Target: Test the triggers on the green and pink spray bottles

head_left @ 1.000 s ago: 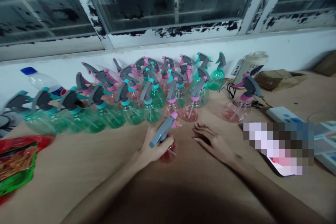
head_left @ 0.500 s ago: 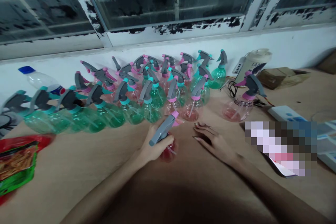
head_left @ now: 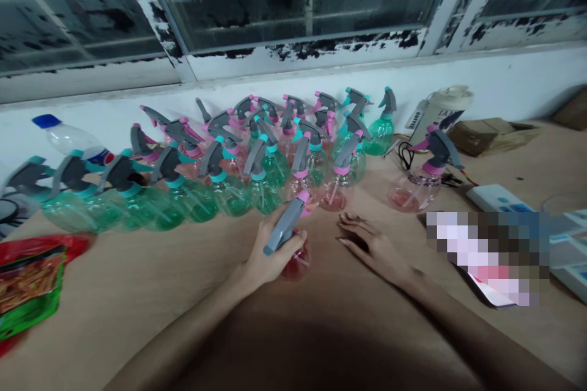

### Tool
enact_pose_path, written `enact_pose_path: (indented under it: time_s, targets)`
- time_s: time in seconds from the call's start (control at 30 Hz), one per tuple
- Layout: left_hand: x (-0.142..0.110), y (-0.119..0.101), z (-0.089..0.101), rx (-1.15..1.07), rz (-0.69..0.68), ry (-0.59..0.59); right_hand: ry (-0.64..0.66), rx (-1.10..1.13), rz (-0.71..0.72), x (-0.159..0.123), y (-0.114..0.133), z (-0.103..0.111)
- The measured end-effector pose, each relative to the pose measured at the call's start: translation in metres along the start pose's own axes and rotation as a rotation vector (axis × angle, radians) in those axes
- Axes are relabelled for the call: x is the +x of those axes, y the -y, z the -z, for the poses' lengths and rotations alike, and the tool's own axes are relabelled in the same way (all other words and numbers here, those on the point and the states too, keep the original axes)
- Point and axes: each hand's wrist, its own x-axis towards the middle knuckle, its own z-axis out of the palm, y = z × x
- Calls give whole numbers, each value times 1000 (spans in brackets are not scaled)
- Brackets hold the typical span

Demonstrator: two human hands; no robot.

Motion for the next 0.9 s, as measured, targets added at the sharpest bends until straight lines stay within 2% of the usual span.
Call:
enact_pose_path:
  time_s: [0.33,0.6,0.9]
  targets:
    - [1,-4,1,30,-67,-36,10,3,-5,1,3,2]
    - [0,-13,3,36,-86,36,8,5,-4,1,4,3]
    - [0,-1,0,105,-114,-33,0,8,-8,1,4,3]
